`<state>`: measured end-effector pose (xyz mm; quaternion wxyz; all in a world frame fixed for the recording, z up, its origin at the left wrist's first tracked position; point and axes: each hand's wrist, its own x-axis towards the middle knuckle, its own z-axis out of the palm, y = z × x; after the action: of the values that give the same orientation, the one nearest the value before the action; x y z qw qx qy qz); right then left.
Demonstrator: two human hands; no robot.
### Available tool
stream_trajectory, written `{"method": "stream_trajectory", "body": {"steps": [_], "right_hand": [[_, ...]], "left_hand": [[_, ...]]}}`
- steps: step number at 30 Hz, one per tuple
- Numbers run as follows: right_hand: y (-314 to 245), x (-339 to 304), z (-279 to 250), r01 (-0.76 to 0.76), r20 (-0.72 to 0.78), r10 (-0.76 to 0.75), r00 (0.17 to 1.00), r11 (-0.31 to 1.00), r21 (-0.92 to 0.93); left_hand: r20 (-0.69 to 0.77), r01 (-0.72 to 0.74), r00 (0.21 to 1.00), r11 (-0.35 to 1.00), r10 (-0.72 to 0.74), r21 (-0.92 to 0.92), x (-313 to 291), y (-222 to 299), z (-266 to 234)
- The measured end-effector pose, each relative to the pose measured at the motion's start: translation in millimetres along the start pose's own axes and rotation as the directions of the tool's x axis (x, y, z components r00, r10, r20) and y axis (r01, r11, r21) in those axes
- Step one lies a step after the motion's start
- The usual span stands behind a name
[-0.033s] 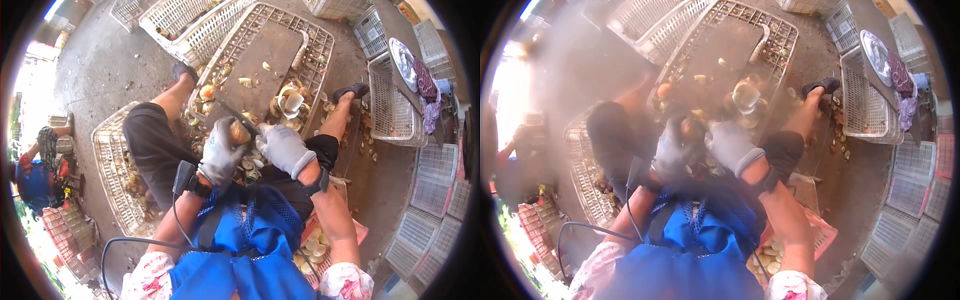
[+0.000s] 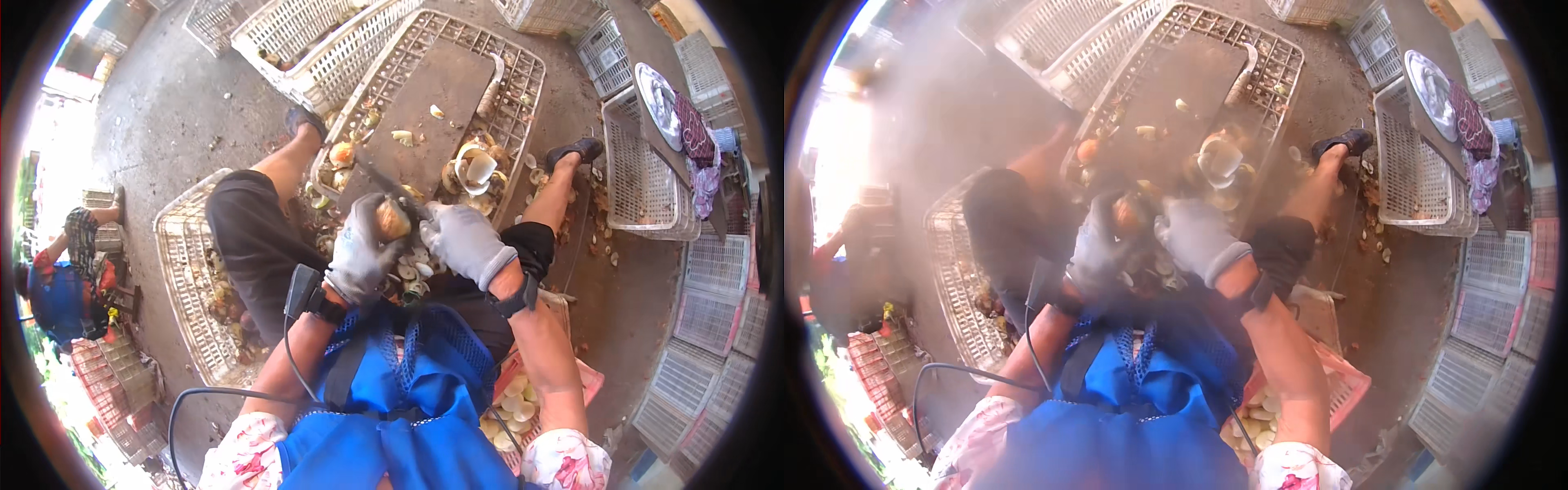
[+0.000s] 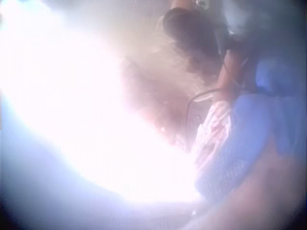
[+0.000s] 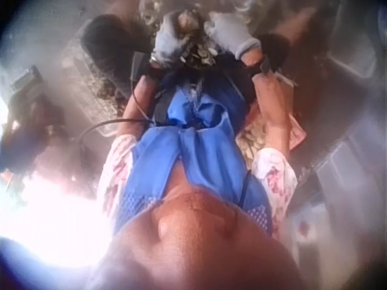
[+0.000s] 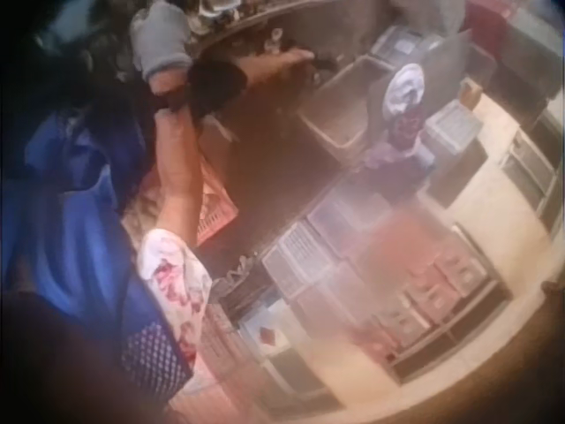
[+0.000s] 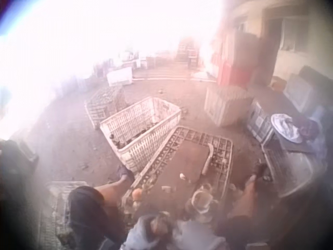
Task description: Peeling and trimming tubers using a large cleaver while sitting in a processing area.
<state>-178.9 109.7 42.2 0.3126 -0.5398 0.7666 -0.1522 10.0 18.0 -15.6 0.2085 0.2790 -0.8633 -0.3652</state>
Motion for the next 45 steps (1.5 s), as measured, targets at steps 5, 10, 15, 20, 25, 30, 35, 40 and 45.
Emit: {"method": "stream_trajectory", "body": {"steps": [5,10,15,20,25,30,35,40,45], "right_hand": [[-2,-43,29,-0.158,-0.147,0.321,0.936,0.753,0.638],[-21,-92,44,-0.025,-0.345,0.277,0.897,0.81,0.586],[-36,-105,66,-0.097,-0.263,0.25,0.932,0.87,0.483],[-32,-96,81,-0.104,-0.302,0.3,0.905,0.843,0.528],[-61,-105,51,0.06,-0.482,0.244,0.842,0.843,0.534],[-52,-88,81,0.084,-0.51,0.179,0.841,0.889,0.45],[-57,-83,83,-0.096,-0.403,0.222,0.888,0.946,0.31],[-50,-81,83,-0.065,-0.397,0.191,0.898,0.949,0.31],[-44,-81,81,-0.122,-0.22,0.273,0.937,0.842,0.526]], "left_hand": [[-0.044,0.226,0.972,0.967,-0.232,-0.122,-4,14,7],[-0.192,0.254,0.936,0.943,-0.296,-0.213,0,29,13],[-0.125,0.408,0.868,0.833,-0.48,-0.373,-6,19,13],[-0.195,0.429,0.826,0.815,-0.528,-0.39,-1,19,13],[-0.119,0.431,0.787,0.677,-0.606,-0.596,0,41,3],[-0.163,0.404,0.825,0.767,-0.541,-0.498,0,28,8],[-0.188,0.429,0.832,0.821,-0.521,-0.377,-7,17,11],[-0.357,0.153,0.926,0.986,-0.12,0.066,0,14,2],[-0.176,0.136,0.976,0.99,-0.128,0.035,0,23,7]]}}
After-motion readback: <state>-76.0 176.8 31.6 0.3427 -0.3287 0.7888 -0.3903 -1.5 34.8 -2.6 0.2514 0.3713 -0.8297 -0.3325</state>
